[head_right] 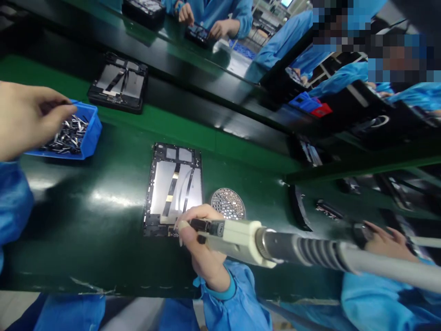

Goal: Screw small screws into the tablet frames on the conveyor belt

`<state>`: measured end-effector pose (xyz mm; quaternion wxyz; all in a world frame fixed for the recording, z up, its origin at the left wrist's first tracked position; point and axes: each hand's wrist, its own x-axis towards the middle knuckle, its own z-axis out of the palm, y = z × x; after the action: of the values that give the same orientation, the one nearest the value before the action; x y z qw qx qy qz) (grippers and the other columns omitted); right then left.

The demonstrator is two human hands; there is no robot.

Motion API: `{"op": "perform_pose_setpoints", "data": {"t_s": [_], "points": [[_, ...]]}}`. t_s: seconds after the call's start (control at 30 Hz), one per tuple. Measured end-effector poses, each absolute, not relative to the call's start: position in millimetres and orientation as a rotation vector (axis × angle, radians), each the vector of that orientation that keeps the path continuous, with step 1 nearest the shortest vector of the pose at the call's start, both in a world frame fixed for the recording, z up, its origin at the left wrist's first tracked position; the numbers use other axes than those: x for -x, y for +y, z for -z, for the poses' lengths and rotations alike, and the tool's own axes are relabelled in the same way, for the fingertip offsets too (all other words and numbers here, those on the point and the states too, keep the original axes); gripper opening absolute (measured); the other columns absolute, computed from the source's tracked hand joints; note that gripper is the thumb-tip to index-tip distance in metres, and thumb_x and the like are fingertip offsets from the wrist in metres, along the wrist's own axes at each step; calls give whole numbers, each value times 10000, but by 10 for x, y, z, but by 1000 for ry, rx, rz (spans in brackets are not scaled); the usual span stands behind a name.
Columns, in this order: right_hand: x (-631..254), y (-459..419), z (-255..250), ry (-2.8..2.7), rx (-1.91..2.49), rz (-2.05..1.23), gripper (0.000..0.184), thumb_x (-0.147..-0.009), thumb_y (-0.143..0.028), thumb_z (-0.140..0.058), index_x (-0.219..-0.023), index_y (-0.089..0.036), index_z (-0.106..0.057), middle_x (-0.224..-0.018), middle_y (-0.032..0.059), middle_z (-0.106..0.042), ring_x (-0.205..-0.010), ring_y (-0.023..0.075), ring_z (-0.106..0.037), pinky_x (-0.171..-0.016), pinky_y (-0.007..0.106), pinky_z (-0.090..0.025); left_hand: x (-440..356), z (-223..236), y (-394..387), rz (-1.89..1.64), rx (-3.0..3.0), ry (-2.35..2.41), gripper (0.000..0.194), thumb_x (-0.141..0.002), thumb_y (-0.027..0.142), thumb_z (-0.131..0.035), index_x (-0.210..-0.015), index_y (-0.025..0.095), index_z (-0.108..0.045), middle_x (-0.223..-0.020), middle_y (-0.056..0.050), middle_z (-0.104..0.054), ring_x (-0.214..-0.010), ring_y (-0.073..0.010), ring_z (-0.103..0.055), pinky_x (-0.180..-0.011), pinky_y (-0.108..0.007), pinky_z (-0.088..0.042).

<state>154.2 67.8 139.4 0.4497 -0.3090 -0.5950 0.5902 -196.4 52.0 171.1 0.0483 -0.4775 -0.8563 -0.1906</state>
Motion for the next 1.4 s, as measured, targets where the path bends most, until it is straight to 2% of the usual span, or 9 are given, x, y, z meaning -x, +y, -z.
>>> {"op": "perform_pose_setpoints", "data": {"t_s": [0.17,0.33,0.47,0.57,0.7,0.83,1.0,1.3,1.4], "points": [[-1561,632,-1337,-1452,721,-1423,252,-899,-455,-748,-818,-229,-668,-502,-86,-488,-438,120,-505,-499,284,-455,755,-1492,779,1126,2305,-2254,325,-993,388,-513,-968,166,-750,-853,-30,-743,-754,-169,-675,-795,-274,-495],[-1699,679,-1492,-1388,664,-1356,230,-900,-458,-744,-917,-229,-737,-507,-74,-475,-449,132,-519,-498,291,-452,6,-1032,873,1194,2896,-2172,276,-1008,296,-446,-822,196,-622,-694,-22,-668,-652,-174,-628,-645,-268,-423],[-1908,1046,-1608,-1214,633,-1125,190,-855,-399,-773,-870,-211,-755,-467,-79,-469,-394,109,-479,-471,274,-457,194,-995,899,1500,2813,-2289,357,-999,424,-431,-796,195,-615,-629,-6,-608,-568,-154,-563,-597,-263,-419],[-2029,1397,-1492,-1065,735,-1019,293,-774,-407,-825,-670,-200,-647,-414,-94,-423,-345,92,-435,-430,259,-437,407,-1076,973,1721,2617,-2531,424,-934,559,-520,-959,181,-710,-594,8,-581,-490,-140,-490,-496,-250,-378],[-2032,1666,-1216,-972,865,-964,350,-728,-437,-847,-646,-199,-605,-412,-97,-429,-344,87,-427,-407,262,-428,567,-1134,1071,1817,2295,-2789,570,-810,638,-651,-1116,170,-761,-578,8,-582,-450,-136,-446,-424,-247,-320],[-1971,1713,-1085,-1004,891,-950,406,-767,-382,-834,-583,-217,-511,-429,-90,-448,-368,92,-459,-434,274,-442,673,-1142,1130,1794,2145,-2794,519,-775,628,-682,-1058,210,-803,-506,23,-538,-435,-141,-453,-455,-258,-393],[-1952,1740,-1044,-996,894,-969,346,-772,-409,-832,-635,-204,-589,-437,-93,-454,-372,90,-458,-442,273,-448,772,-1117,1165,1835,2017,-2854,466,-731,581,-742,-1011,214,-800,-576,-15,-638,-442,-151,-468,-445,-275,-425],[-1941,1744,-1004,-1019,941,-964,328,-801,-388,-808,-657,-220,-565,-456,-89,-446,-397,102,-465,-463,291,-425,816,-1048,1208,2027,1960,-2828,513,-784,544,-740,-1157,193,-711,-758,-53,-737,-503,-144,-515,-428,-250,-354],[-1940,1746,-1009,-1026,971,-948,326,-794,-385,-804,-659,-221,-557,-453,-94,-426,-398,100,-449,-479,295,-431,822,-1060,1232,2105,1886,-2830,478,-735,508,-775,-1060,181,-649,-769,-63,-754,-539,-151,-573,-425,-227,-335]]}}
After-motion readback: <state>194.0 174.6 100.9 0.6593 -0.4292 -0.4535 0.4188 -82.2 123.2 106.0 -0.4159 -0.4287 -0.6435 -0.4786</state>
